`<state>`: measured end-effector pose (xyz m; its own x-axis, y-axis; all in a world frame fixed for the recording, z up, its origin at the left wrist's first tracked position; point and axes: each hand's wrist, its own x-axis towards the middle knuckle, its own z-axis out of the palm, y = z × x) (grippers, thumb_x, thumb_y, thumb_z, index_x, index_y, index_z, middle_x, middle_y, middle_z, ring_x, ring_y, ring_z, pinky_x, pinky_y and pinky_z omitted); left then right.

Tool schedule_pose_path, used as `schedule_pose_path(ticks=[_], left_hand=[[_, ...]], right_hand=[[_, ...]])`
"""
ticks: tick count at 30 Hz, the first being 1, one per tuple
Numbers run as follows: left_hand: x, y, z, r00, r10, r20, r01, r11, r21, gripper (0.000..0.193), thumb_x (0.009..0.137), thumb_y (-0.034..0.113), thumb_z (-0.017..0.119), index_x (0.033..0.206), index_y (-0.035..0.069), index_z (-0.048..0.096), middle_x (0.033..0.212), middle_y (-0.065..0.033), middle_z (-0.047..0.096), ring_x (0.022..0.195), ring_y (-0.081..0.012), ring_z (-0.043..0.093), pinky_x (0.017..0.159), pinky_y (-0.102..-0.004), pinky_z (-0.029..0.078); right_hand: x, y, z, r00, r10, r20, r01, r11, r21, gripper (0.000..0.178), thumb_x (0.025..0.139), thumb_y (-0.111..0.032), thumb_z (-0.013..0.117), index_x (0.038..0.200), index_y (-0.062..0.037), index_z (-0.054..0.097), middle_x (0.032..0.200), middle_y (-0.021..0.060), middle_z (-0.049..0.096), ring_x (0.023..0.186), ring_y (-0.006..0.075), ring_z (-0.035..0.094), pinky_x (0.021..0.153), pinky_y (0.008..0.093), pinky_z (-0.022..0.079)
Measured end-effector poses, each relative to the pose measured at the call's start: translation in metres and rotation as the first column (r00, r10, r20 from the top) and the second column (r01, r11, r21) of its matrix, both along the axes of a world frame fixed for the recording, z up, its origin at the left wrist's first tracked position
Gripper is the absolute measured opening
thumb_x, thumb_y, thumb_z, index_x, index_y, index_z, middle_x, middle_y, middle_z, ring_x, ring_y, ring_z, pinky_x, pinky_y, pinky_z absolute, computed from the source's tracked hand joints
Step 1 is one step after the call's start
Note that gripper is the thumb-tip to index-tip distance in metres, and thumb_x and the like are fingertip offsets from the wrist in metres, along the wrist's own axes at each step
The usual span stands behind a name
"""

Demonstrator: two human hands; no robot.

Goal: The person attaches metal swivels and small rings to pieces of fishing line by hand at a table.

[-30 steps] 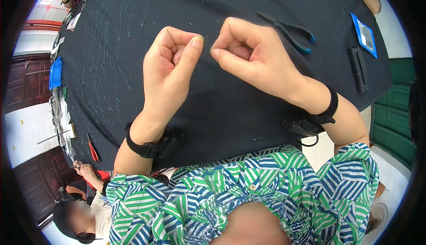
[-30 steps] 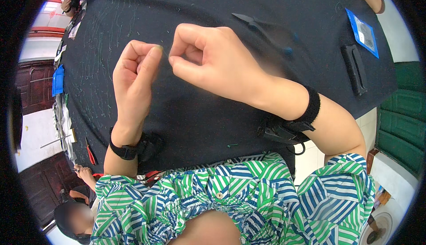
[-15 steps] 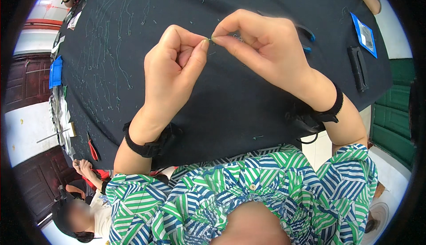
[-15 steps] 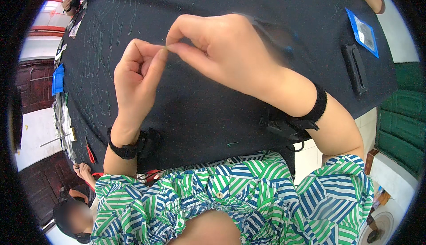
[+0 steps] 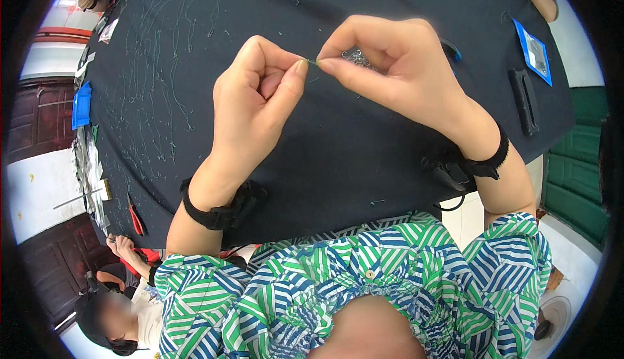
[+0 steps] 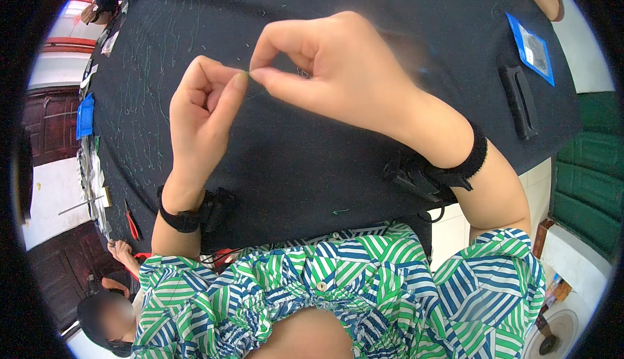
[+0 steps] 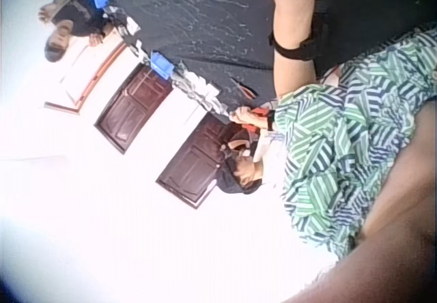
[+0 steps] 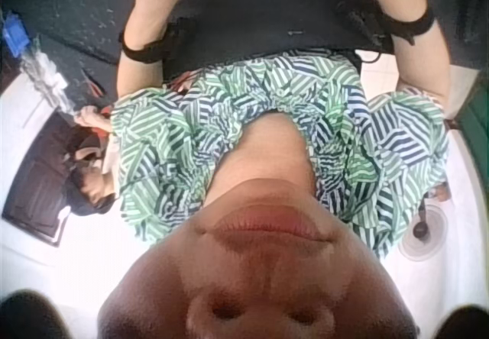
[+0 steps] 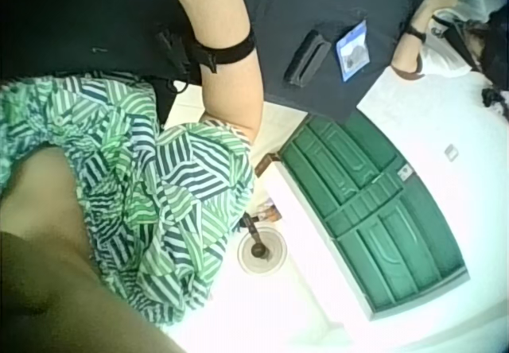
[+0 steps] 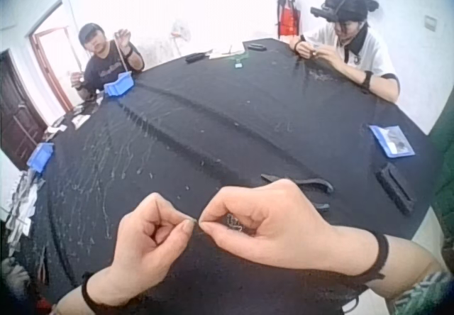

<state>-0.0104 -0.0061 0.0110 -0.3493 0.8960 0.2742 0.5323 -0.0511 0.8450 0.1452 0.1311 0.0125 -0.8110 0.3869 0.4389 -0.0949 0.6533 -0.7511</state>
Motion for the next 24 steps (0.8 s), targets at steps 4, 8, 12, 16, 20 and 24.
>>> schedule_pose_path(ticks=[4, 8, 12, 16, 20, 24], left_hand=[[0.002, 0.000, 0.002, 0.994, 0.026, 0.110, -0.024, 0.999, -0.021, 0.008, 0.088, 0.006, 0.064, 0.084, 0.001, 0.058, 0.060, 0.0084, 0.034, 0.055, -0.0009, 0.031, 0.050, -0.0183, 0.030], [0.002, -0.001, 0.001, 0.977, -0.004, 0.215, 0.003, 1.000, 0.004, 0.009, 0.090, 0.007, 0.063, 0.087, 0.001, 0.058, 0.061, 0.0101, 0.035, 0.056, 0.0006, 0.032, 0.051, -0.0166, 0.031], [0.002, -0.001, 0.003, 0.961, -0.038, 0.274, 0.033, 0.999, 0.021, 0.008, 0.091, 0.007, 0.063, 0.089, 0.001, 0.057, 0.063, 0.0104, 0.037, 0.056, 0.0014, 0.033, 0.052, -0.0155, 0.031], [0.002, -0.001, 0.002, 0.953, -0.038, 0.301, 0.032, 0.999, 0.023, 0.008, 0.091, 0.006, 0.063, 0.090, 0.001, 0.057, 0.064, 0.0101, 0.038, 0.057, 0.0016, 0.034, 0.053, -0.0151, 0.032], [0.004, -0.001, 0.004, 0.968, -0.011, 0.250, 0.006, 1.000, 0.019, 0.008, 0.089, 0.005, 0.064, 0.087, 0.001, 0.057, 0.062, 0.0097, 0.038, 0.056, 0.0012, 0.034, 0.052, -0.0156, 0.033], [0.002, -0.001, 0.000, 0.986, 0.020, 0.163, -0.023, 1.000, 0.014, 0.008, 0.086, 0.002, 0.065, 0.083, 0.002, 0.058, 0.060, 0.0093, 0.036, 0.055, 0.0006, 0.033, 0.050, -0.0164, 0.032]], right_hand=[[-0.001, -0.002, 0.000, 1.000, -0.017, 0.007, 0.017, 0.999, 0.035, 0.011, 0.081, -0.016, 0.068, 0.083, -0.0063, 0.066, 0.048, 0.0022, 0.035, 0.042, 0.0098, 0.032, 0.043, 0.0287, 0.025], [-0.001, -0.005, -0.001, 0.997, -0.075, 0.020, 0.076, 0.997, -0.033, 0.011, 0.080, -0.016, 0.068, 0.083, -0.0062, 0.066, 0.048, 0.0022, 0.036, 0.042, 0.0097, 0.032, 0.043, 0.0286, 0.025], [-0.002, -0.008, -0.004, 0.998, -0.068, 0.001, 0.068, 0.997, -0.044, 0.010, 0.080, -0.016, 0.068, 0.082, -0.0063, 0.065, 0.048, 0.0028, 0.038, 0.042, 0.0097, 0.033, 0.043, 0.0285, 0.026], [-0.003, -0.011, -0.006, 0.998, -0.060, -0.012, 0.060, 0.998, -0.016, 0.010, 0.080, -0.015, 0.068, 0.081, -0.0065, 0.064, 0.049, 0.0045, 0.039, 0.042, 0.0129, 0.036, 0.044, 0.0293, 0.028], [-0.003, -0.010, -0.008, 0.997, -0.044, -0.070, 0.048, 0.997, 0.059, 0.008, 0.079, -0.011, 0.070, 0.083, -0.0061, 0.065, 0.050, 0.0018, 0.038, 0.043, 0.0107, 0.035, 0.044, 0.0269, 0.027], [-0.003, -0.009, -0.006, 0.995, -0.063, -0.071, 0.075, 0.981, 0.179, 0.011, 0.080, -0.019, 0.069, 0.082, -0.0101, 0.063, 0.058, 0.0077, 0.057, 0.052, 0.0245, 0.059, 0.048, 0.0335, 0.042]])
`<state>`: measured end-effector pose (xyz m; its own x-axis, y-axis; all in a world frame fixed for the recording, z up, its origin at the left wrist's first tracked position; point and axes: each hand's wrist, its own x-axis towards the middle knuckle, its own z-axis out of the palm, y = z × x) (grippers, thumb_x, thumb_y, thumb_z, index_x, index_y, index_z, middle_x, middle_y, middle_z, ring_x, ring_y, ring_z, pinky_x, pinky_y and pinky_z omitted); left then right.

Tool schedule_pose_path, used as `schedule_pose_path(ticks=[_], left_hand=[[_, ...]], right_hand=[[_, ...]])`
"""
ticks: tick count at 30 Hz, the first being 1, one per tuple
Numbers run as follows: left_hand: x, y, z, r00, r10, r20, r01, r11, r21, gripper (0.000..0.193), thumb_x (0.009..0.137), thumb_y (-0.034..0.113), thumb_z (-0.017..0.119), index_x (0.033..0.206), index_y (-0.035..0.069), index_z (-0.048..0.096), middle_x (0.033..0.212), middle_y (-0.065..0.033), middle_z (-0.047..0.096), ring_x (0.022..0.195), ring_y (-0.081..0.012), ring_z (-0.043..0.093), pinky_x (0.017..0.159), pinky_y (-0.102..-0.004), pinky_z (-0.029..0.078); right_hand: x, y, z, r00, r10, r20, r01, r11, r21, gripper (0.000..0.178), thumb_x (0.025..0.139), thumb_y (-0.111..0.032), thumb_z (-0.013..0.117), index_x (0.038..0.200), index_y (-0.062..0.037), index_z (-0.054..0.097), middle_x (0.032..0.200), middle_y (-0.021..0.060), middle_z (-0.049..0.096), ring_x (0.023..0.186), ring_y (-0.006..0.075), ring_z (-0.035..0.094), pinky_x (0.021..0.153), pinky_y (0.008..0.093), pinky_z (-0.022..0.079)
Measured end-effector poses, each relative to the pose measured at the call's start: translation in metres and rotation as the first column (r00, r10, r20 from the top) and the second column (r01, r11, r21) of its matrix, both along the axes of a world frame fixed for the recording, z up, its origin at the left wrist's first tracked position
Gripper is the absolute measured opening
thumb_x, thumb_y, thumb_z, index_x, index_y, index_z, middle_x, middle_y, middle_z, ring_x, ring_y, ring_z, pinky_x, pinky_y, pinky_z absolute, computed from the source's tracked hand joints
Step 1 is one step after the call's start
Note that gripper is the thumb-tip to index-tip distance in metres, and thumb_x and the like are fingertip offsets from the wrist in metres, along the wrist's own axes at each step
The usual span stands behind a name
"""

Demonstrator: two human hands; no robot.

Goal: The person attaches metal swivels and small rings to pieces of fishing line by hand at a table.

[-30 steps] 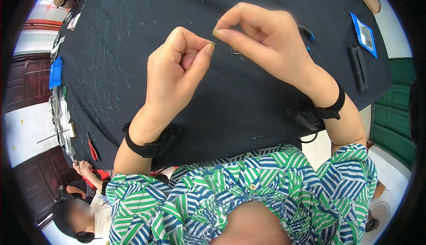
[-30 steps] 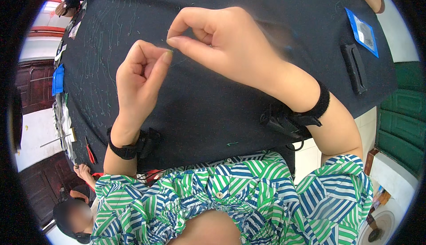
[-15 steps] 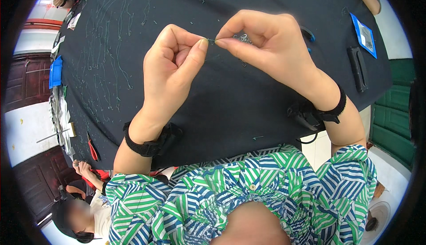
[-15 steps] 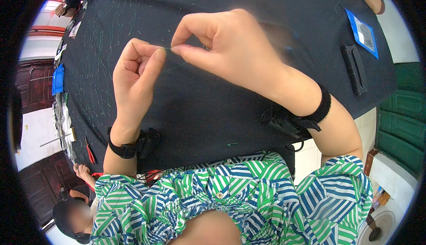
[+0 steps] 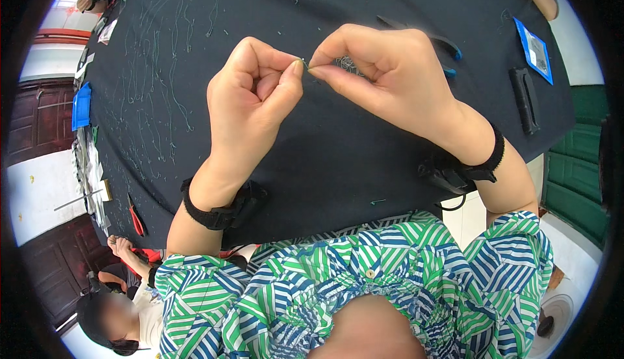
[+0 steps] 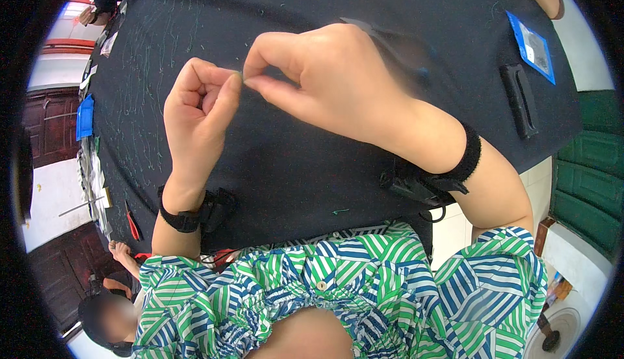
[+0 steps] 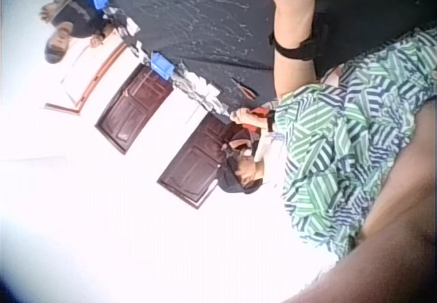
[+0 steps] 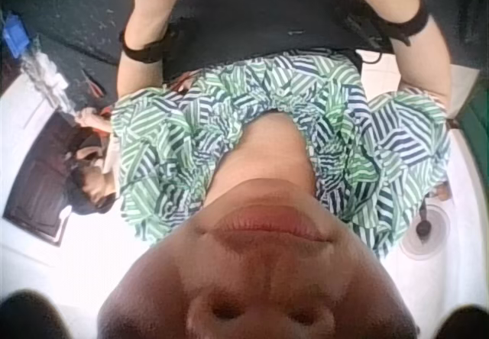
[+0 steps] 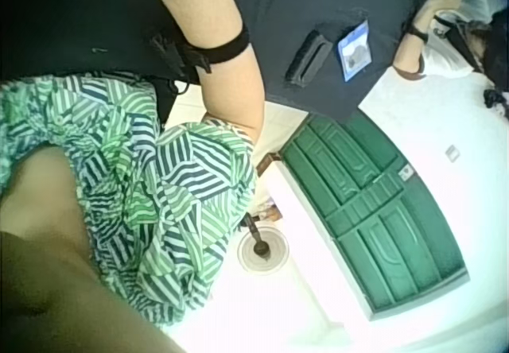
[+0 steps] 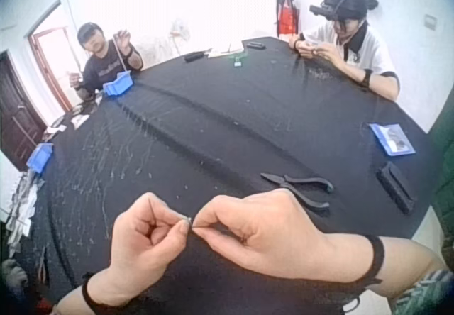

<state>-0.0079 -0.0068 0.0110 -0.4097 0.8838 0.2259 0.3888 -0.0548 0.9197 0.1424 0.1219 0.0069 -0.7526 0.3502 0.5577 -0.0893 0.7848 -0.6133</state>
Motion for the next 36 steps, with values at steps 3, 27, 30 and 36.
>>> schedule_pose_path(ticks=[3, 27, 30, 36], left_hand=[[0.000, 0.000, -0.001, 0.997, 0.016, -0.072, -0.015, 1.000, 0.006, 0.008, 0.084, 0.000, 0.066, 0.081, 0.002, 0.058, 0.058, 0.0086, 0.034, 0.054, 0.0001, 0.031, 0.049, -0.0173, 0.030], [0.000, 0.000, 0.000, 0.996, -0.024, -0.082, 0.022, 1.000, -0.020, 0.009, 0.085, 0.003, 0.066, 0.082, 0.001, 0.058, 0.057, 0.0079, 0.036, 0.053, -0.0002, 0.033, 0.048, -0.0180, 0.030], [-0.003, 0.000, -0.001, 0.993, -0.021, -0.115, 0.017, 0.999, -0.038, 0.009, 0.086, 0.004, 0.066, 0.082, 0.001, 0.058, 0.057, 0.0082, 0.036, 0.053, 0.0000, 0.033, 0.049, -0.0178, 0.030], [-0.004, 0.001, 0.000, 1.000, 0.004, -0.006, -0.005, 1.000, -0.030, 0.009, 0.088, 0.007, 0.064, 0.085, 0.001, 0.058, 0.060, 0.0095, 0.036, 0.055, 0.0005, 0.033, 0.051, -0.0169, 0.032]], right_hand=[[0.000, 0.000, 0.001, 1.000, 0.008, 0.019, -0.009, 1.000, 0.026, 0.012, 0.080, -0.020, 0.069, 0.085, -0.0107, 0.062, 0.062, 0.0079, 0.060, 0.054, 0.0248, 0.061, 0.049, 0.0337, 0.044], [-0.001, 0.005, -0.002, 0.999, -0.002, -0.045, 0.004, 0.999, 0.049, 0.009, 0.081, -0.007, 0.070, 0.090, -0.0071, 0.068, 0.052, 0.0009, 0.043, 0.044, 0.0074, 0.036, 0.044, 0.0242, 0.027], [0.004, 0.007, 0.003, 0.994, -0.001, 0.108, -0.003, 0.999, 0.034, 0.008, 0.082, -0.010, 0.070, 0.089, -0.0070, 0.067, 0.058, 0.0012, 0.048, 0.046, 0.0084, 0.038, 0.046, 0.0237, 0.029], [0.006, 0.013, 0.004, 0.997, -0.016, 0.078, 0.005, 0.991, 0.130, 0.017, 0.079, -0.021, 0.070, 0.087, -0.0081, 0.062, 0.086, 0.0076, 0.061, 0.058, 0.0228, 0.057, 0.055, 0.0328, 0.045]])
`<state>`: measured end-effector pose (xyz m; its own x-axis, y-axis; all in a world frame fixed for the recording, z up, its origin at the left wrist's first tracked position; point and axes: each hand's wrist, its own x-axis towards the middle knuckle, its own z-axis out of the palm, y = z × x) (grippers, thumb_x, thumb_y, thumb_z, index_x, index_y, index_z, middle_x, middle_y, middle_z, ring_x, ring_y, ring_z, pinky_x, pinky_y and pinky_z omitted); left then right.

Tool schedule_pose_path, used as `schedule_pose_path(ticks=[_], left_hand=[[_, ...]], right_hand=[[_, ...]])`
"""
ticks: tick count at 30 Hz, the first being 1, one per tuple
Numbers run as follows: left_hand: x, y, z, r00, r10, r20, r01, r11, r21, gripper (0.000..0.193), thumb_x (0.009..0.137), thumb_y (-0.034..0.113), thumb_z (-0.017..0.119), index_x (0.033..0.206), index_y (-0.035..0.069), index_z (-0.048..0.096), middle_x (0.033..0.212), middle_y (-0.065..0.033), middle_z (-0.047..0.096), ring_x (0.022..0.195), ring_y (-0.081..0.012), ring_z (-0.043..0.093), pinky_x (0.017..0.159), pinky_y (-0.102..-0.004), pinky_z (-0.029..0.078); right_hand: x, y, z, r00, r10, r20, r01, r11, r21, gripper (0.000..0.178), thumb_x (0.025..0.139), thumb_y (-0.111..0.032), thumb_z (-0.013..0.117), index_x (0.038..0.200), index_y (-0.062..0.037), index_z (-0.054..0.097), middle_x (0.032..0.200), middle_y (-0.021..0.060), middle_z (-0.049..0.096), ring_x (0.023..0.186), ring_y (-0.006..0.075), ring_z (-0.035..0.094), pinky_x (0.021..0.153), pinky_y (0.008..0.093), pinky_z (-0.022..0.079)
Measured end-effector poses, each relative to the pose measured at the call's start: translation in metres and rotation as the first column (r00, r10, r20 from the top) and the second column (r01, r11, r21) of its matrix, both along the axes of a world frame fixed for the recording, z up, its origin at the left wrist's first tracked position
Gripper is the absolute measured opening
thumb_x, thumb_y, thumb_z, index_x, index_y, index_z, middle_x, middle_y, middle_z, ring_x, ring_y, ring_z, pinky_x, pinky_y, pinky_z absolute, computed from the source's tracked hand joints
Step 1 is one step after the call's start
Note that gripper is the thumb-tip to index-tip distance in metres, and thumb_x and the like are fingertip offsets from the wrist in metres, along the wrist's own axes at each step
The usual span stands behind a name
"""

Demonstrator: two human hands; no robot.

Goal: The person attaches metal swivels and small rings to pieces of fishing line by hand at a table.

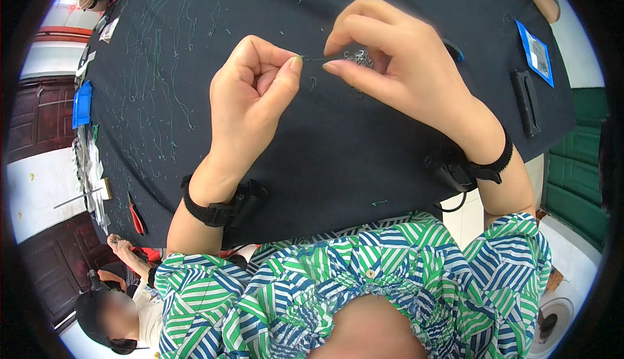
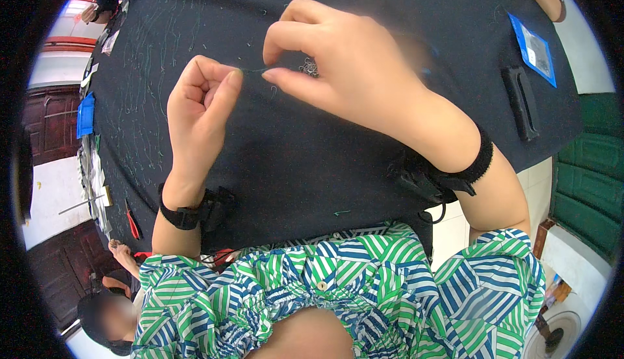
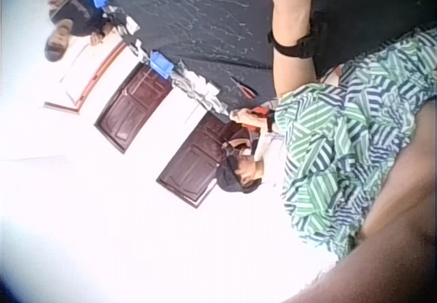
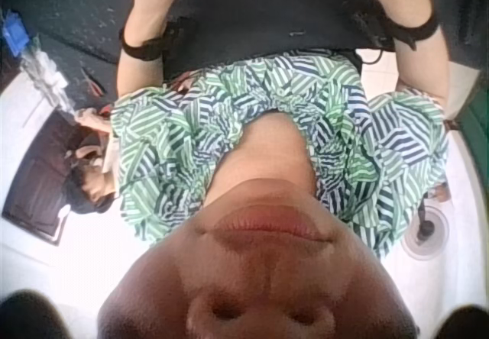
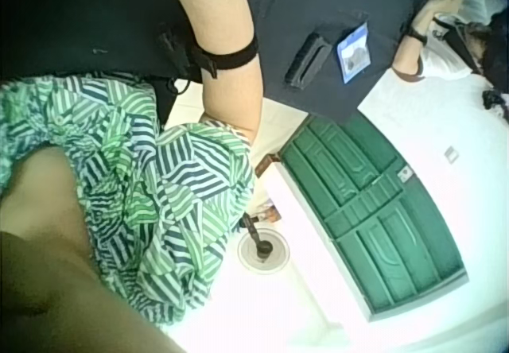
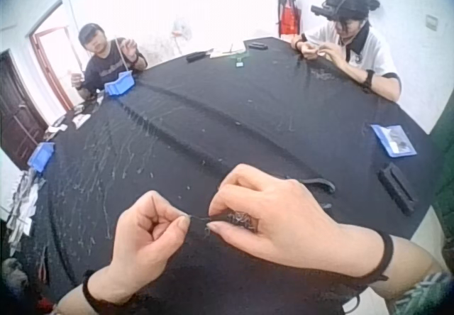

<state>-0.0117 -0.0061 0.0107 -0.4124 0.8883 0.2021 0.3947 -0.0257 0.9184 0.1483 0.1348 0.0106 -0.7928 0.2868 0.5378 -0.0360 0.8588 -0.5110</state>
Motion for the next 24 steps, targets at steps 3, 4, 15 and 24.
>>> schedule_pose_path(ticks=[3, 4, 15, 24], left_hand=[[0.000, 0.000, 0.000, 1.000, -0.015, 0.027, 0.014, 1.000, 0.010, 0.010, 0.089, 0.008, 0.064, 0.087, 0.000, 0.058, 0.061, 0.0097, 0.036, 0.056, 0.0007, 0.034, 0.052, -0.0165, 0.032], [0.000, 0.000, 0.000, 0.999, -0.019, 0.028, 0.018, 1.000, 0.010, 0.010, 0.090, 0.008, 0.064, 0.087, 0.000, 0.058, 0.061, 0.0098, 0.036, 0.057, 0.0008, 0.034, 0.052, -0.0163, 0.032], [-0.001, -0.003, 0.001, 0.905, -0.028, 0.425, 0.000, 0.998, 0.065, 0.009, 0.093, 0.011, 0.060, 0.091, 0.003, 0.057, 0.067, 0.0091, 0.043, 0.055, 0.0009, 0.032, 0.049, -0.0171, 0.025], [0.003, -0.003, 0.008, 0.805, -0.140, 0.576, 0.043, 0.983, 0.178, 0.010, 0.097, 0.012, 0.052, 0.090, 0.006, 0.054, 0.064, 0.0083, 0.032, 0.054, -0.0018, 0.025, 0.048, -0.0200, 0.020]], right_hand=[[0.001, -0.004, 0.004, 1.000, -0.007, -0.012, 0.006, 0.994, -0.108, 0.018, 0.078, -0.020, 0.071, 0.088, -0.0075, 0.062, 0.088, 0.0075, 0.061, 0.057, 0.0216, 0.057, 0.054, 0.0324, 0.044], [0.000, -0.005, 0.003, 1.000, -0.008, -0.011, 0.007, 0.994, -0.108, 0.018, 0.078, -0.020, 0.071, 0.088, -0.0075, 0.062, 0.088, 0.0075, 0.061, 0.057, 0.0216, 0.057, 0.054, 0.0324, 0.044], [0.004, -0.011, 0.008, 0.969, 0.233, 0.077, -0.177, 0.882, -0.436, 0.016, 0.080, -0.013, 0.066, 0.092, -0.0033, 0.062, 0.084, 0.0084, 0.064, 0.054, 0.0147, 0.058, 0.050, 0.0273, 0.044], [0.003, -0.009, -0.005, 0.866, 0.438, 0.241, -0.279, 0.824, -0.494, 0.020, 0.084, -0.021, 0.067, 0.090, -0.0018, 0.066, 0.069, 0.0089, 0.064, 0.058, 0.0186, 0.062, 0.053, 0.0292, 0.046]])
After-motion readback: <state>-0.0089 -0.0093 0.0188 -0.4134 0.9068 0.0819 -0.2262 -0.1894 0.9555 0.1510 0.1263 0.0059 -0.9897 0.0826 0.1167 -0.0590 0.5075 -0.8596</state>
